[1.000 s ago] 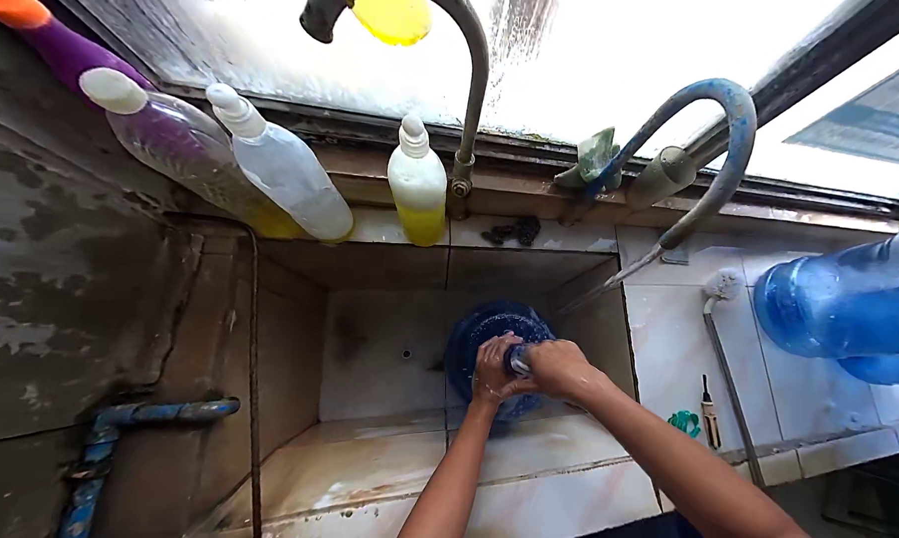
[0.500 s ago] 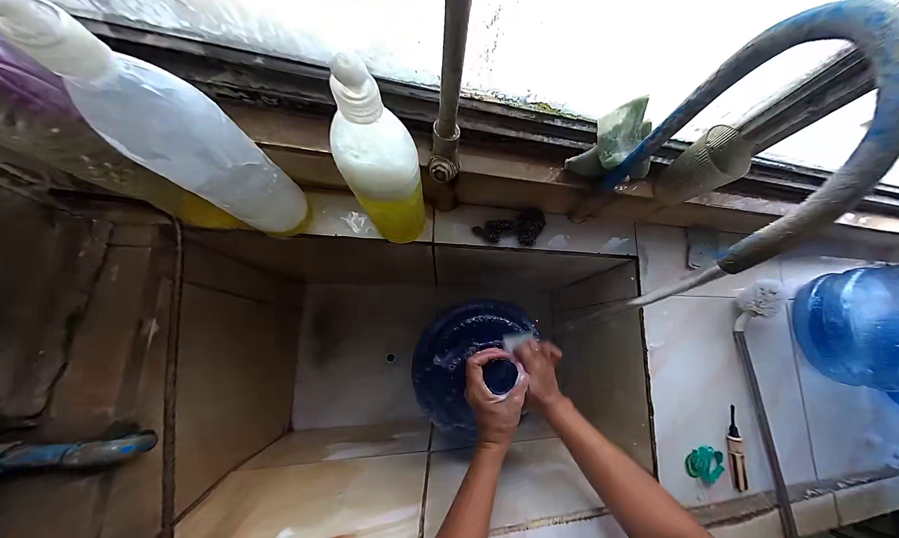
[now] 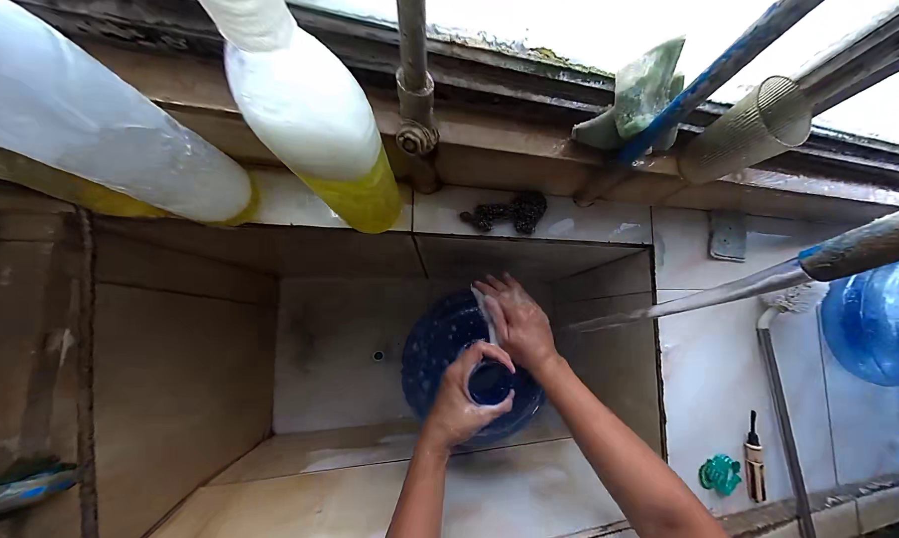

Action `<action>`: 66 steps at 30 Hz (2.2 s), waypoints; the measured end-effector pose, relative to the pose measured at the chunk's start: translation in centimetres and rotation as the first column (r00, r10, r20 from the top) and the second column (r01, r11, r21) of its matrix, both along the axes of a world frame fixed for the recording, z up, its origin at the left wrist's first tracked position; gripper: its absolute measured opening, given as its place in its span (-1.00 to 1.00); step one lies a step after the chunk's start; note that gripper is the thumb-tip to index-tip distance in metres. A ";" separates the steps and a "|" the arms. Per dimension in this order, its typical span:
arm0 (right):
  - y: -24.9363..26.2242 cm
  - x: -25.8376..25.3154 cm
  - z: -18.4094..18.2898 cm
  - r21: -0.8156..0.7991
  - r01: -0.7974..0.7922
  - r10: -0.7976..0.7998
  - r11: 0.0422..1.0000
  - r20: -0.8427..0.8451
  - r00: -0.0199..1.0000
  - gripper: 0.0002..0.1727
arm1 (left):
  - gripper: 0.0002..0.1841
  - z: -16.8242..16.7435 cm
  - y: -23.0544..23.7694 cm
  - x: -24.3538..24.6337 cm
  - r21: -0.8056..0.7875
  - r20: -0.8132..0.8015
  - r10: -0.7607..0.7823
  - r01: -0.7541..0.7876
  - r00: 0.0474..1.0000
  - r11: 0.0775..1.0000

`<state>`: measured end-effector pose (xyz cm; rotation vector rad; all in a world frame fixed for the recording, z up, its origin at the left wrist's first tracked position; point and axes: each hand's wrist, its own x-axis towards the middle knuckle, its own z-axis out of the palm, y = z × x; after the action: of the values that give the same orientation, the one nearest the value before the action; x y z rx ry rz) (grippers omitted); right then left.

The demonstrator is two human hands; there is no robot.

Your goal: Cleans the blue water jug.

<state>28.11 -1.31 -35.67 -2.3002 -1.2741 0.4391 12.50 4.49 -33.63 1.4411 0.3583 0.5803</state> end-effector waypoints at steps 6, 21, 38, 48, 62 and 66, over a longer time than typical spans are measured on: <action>-10.3 -2.5 -1.2 0.273 0.159 -0.054 0.949 -0.356 0.933 -0.45 | -0.61 0.0 -5.2 3.0 0.123 -0.040 0.488 -0.481 0.872 0.868; -1.6 4.9 -9.2 -0.321 -0.187 -0.067 0.928 -0.640 0.765 -0.55 | -0.57 -0.1 2.7 -16.9 0.362 -0.570 0.144 0.090 0.809 0.928; -2.7 -7.3 -7.4 0.288 -0.163 0.189 0.944 -0.063 0.980 -0.50 | -0.43 -9.0 8.7 -15.9 -0.412 -0.897 -0.442 0.307 0.031 0.858; -0.6 -10.4 -6.3 0.331 -0.063 0.125 0.941 -0.169 0.978 -0.69 | -0.20 -6.1 5.3 -16.0 -0.030 -0.999 -0.017 0.563 -0.029 0.826; -3.7 -3.7 -9.0 0.125 0.028 -0.005 0.992 -0.181 0.983 -0.52 | -0.60 -9.4 10.9 -17.9 -0.852 -0.509 -0.822 -0.014 0.255 0.523; 2.0 1.8 -9.7 -0.152 0.224 -0.241 0.963 -0.104 0.965 -0.61 | -0.51 -9.2 10.8 -16.4 -0.715 -0.669 -0.736 0.180 0.103 0.675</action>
<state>29.88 0.72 -45.38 -2.4606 -0.9256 0.5915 -3.94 15.28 -42.84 1.1286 0.8531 -1.0531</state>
